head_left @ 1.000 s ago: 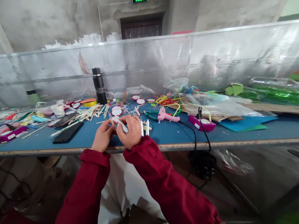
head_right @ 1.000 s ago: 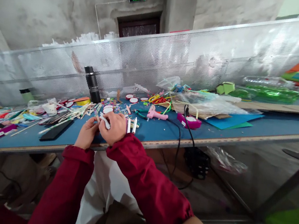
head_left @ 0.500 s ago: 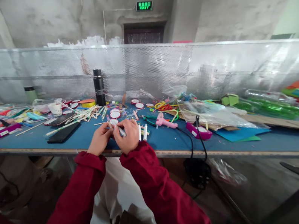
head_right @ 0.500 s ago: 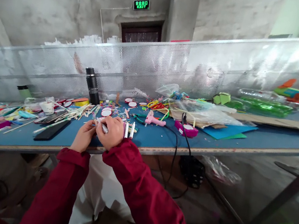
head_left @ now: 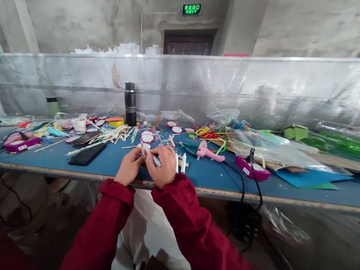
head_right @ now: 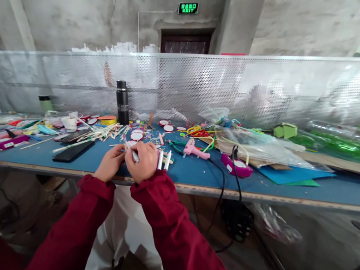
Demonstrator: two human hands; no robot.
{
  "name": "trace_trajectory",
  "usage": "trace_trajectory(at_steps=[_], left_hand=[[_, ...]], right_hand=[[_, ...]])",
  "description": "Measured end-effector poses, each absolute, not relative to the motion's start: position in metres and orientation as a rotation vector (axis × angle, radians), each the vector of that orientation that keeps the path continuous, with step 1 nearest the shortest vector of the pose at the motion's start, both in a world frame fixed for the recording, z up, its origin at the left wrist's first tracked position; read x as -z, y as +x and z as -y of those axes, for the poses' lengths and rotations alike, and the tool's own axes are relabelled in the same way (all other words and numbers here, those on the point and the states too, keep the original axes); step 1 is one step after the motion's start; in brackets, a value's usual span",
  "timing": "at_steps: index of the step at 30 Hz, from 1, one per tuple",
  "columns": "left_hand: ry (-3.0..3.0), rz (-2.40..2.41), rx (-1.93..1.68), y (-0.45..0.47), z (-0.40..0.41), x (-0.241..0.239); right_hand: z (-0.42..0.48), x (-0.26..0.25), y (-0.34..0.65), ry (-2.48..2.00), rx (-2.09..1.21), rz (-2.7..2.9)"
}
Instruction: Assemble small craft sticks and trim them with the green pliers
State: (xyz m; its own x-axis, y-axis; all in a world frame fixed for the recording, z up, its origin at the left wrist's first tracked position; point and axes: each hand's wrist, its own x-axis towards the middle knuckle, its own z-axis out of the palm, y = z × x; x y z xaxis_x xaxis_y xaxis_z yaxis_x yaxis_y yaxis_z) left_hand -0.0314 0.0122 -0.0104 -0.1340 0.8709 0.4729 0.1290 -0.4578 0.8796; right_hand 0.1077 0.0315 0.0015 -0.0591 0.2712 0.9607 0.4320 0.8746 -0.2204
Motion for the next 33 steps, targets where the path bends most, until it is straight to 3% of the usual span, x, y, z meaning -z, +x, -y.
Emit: trace_trajectory(at_steps=[33], left_hand=[[1.659,-1.179,-1.651,-0.0306,-0.0113,0.01]], right_hand=[[-0.033,0.0002,0.1075,-0.536,0.185,1.649]])
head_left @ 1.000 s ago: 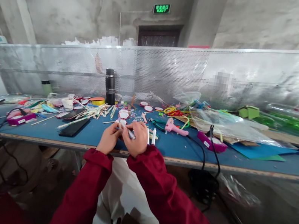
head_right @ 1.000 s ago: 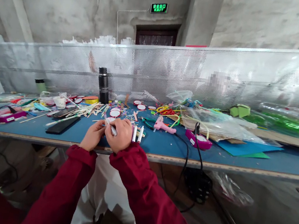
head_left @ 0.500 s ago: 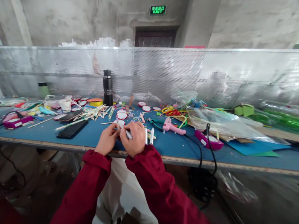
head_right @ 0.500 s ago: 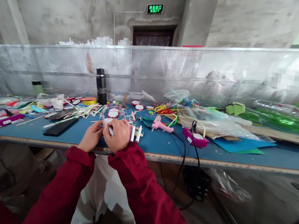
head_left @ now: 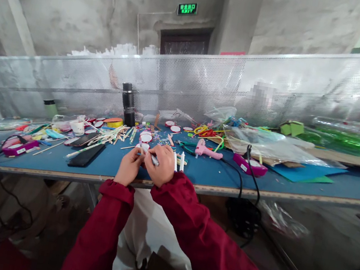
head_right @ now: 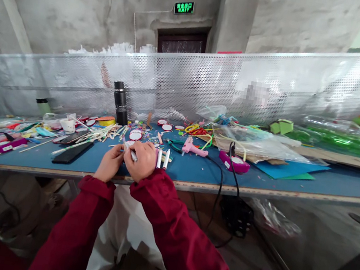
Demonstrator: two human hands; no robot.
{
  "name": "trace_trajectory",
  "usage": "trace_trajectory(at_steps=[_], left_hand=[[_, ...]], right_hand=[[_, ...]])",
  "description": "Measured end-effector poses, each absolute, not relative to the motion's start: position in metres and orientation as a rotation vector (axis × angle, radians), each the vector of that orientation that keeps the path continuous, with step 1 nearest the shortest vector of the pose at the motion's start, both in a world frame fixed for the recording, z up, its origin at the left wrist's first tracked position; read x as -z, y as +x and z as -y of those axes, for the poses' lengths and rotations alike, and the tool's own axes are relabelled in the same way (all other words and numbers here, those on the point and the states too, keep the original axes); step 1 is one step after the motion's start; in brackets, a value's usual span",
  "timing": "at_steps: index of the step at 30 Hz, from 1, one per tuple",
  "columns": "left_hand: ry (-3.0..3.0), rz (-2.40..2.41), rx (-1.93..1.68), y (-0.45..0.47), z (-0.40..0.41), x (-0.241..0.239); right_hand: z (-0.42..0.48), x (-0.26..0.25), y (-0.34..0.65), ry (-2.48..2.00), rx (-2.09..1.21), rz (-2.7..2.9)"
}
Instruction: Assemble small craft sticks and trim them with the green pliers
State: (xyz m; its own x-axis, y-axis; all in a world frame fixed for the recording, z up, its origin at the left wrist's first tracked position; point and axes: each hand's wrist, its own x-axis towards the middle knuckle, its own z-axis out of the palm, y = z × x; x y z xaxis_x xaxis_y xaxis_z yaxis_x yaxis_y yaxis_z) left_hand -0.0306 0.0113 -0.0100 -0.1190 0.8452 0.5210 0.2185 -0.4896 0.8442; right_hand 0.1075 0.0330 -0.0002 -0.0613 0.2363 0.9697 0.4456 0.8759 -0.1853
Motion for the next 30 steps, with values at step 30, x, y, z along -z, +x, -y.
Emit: trace_trajectory(at_steps=[30], left_hand=[[1.657,-1.204,-1.652,-0.0295,-0.0088,0.0078]], right_hand=[[-0.0313,-0.0017,0.1082,-0.559,0.177,1.665]])
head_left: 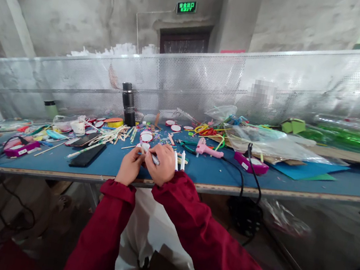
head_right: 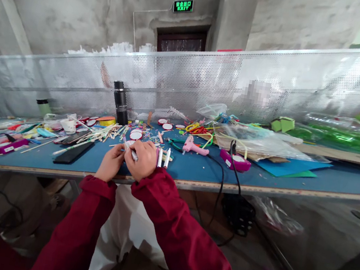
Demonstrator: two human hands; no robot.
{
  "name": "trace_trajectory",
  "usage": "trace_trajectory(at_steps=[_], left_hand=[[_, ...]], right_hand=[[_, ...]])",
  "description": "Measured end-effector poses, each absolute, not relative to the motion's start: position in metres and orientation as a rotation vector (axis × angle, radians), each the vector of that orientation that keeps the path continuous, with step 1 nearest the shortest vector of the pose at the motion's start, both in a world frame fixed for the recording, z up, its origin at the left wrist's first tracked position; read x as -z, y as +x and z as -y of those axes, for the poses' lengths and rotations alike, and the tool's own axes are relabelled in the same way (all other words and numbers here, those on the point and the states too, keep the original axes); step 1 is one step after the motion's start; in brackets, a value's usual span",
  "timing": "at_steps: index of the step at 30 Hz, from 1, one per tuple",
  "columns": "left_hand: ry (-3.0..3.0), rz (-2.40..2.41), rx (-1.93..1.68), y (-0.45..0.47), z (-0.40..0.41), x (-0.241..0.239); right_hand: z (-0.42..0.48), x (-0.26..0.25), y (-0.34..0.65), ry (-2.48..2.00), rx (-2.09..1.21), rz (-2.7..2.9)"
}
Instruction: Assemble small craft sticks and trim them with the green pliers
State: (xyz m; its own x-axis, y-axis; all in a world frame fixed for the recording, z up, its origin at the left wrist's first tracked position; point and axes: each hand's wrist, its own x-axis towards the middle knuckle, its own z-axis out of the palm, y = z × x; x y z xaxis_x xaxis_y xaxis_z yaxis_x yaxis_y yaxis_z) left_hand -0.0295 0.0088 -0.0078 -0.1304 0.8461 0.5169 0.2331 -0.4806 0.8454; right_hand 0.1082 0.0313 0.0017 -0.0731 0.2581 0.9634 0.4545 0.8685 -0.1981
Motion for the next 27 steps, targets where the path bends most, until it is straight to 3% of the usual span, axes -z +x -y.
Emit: trace_trajectory(at_steps=[27], left_hand=[[1.674,-1.242,-1.654,-0.0295,-0.0083,0.0073]], right_hand=[[-0.0312,-0.0017,0.1084,-0.555,0.173,1.656]])
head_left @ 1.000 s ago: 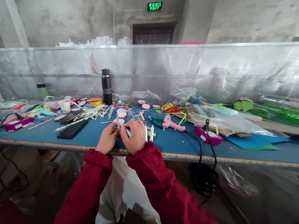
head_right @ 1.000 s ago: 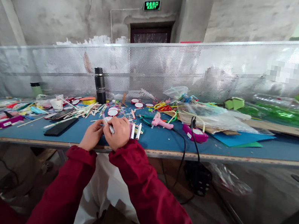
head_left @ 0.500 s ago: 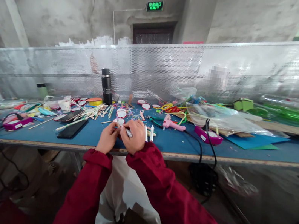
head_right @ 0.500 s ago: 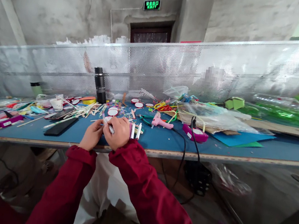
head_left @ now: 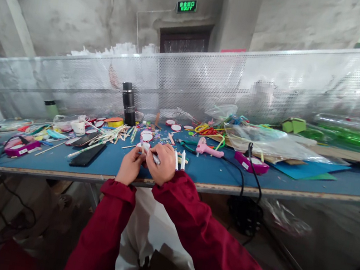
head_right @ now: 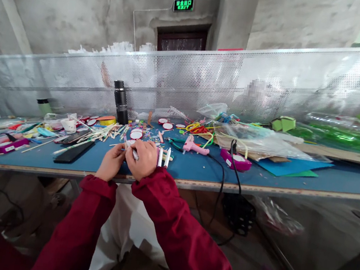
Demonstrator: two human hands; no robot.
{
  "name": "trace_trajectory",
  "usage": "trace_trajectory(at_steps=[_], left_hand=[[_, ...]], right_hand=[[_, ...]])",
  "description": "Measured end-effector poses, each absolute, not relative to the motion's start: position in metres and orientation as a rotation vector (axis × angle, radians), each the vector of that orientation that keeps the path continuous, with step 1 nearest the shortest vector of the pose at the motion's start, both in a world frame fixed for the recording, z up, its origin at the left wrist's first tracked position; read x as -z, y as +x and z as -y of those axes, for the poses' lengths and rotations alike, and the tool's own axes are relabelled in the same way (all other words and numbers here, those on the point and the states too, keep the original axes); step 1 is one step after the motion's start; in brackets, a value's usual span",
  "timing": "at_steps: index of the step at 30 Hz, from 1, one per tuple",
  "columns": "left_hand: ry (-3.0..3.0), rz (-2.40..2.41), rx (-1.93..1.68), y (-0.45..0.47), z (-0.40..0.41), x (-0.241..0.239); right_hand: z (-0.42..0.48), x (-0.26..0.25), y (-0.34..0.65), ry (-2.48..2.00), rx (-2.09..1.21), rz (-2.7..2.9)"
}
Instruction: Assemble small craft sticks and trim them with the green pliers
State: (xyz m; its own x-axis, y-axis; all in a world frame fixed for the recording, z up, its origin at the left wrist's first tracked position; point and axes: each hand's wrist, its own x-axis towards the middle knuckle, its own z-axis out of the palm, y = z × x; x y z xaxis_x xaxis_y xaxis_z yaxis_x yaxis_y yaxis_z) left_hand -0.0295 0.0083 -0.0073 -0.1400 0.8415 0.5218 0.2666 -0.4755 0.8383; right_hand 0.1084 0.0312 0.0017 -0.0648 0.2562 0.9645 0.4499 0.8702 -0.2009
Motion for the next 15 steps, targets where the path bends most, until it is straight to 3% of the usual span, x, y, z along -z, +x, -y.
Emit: trace_trajectory(at_steps=[15], left_hand=[[1.696,-1.253,-1.64,-0.0308,-0.0098,0.0089]], right_hand=[[-0.0316,-0.0012,0.1083,-0.579,0.172,1.662]])
